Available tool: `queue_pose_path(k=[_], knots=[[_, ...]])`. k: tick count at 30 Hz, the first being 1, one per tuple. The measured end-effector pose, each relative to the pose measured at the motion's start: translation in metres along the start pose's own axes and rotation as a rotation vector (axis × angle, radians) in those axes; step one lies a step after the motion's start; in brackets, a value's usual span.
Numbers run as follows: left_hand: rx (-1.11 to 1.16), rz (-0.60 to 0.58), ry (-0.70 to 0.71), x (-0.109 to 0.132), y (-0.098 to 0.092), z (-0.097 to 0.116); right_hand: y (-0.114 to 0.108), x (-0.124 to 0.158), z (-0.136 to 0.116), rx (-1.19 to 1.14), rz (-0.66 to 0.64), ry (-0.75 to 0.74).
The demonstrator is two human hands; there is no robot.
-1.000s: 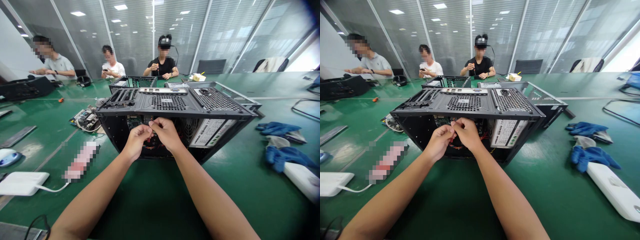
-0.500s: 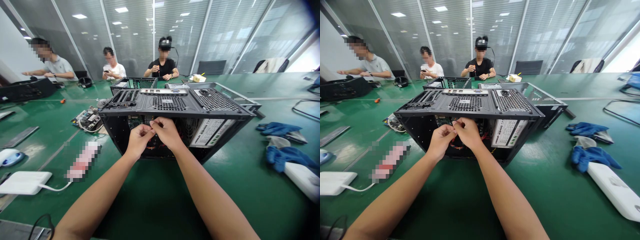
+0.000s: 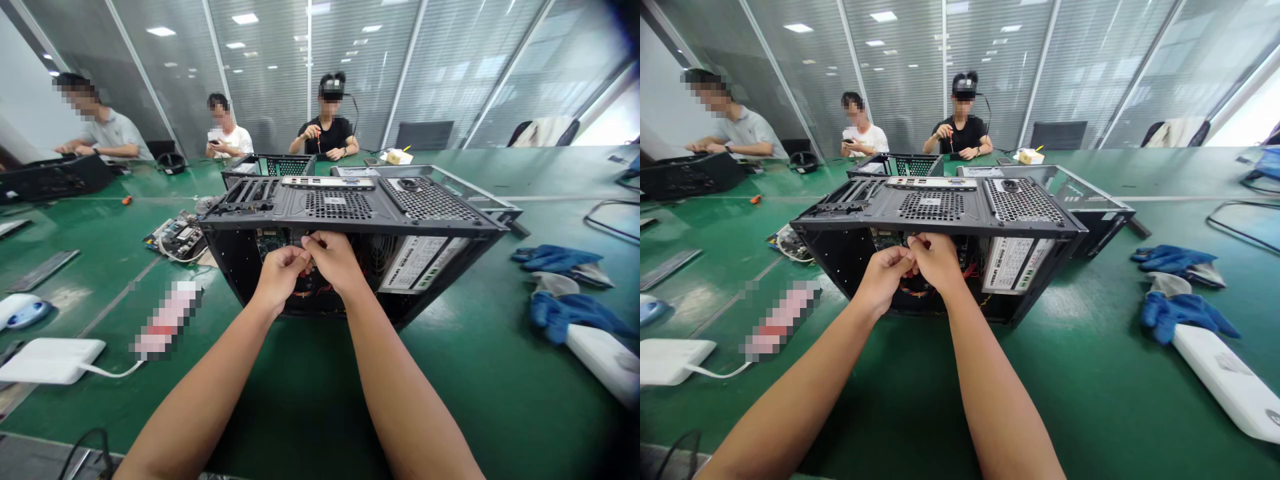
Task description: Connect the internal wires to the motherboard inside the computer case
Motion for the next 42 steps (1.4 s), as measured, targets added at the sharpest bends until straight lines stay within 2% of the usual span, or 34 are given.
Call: queue_pose_path(k=[5,11,18,25,34,42], knots=[[0.058,-0.065,0.015,-0.004,0.003,-0.009,0.001,-0.001,0.004,-0.043,-0.058,0.018],[0.039,-0.02,0.034,-0.008,-0.002,-0.015,-0.007,0.001,-0.009,0.148,-0.004,-0.049],[0.038,0.004,0.014,-0.006,-0.003,-0.01,-0.008,0.002,-0.012,0.174,-0.024,-0.058],[0.245,-0.077,-0.149,-0.009,0.006,-0.013,-0.009,0.0,-0.006,0.087,-0.007,-0.071],[0.191,-0.093,-0.03,-0.013,-0.005,-0.024,-0.003,-0.003,0.005,-0.052,-0.037,-0.004],[0.253,-0.183,-0.059,-0.014,-0.002,-0.018,-0.004,-0.001,0.002,-0.123,-0.108,0.006]])
Point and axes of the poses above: each hand's wrist, its own x-axis away from the middle knuckle, its own y-axis out of the palm, z = x × y, the point moved 5 cm from there along -x, towards the middle knuckle, and after that the axes turned 3 degrees about x, right-handed, at the moved point
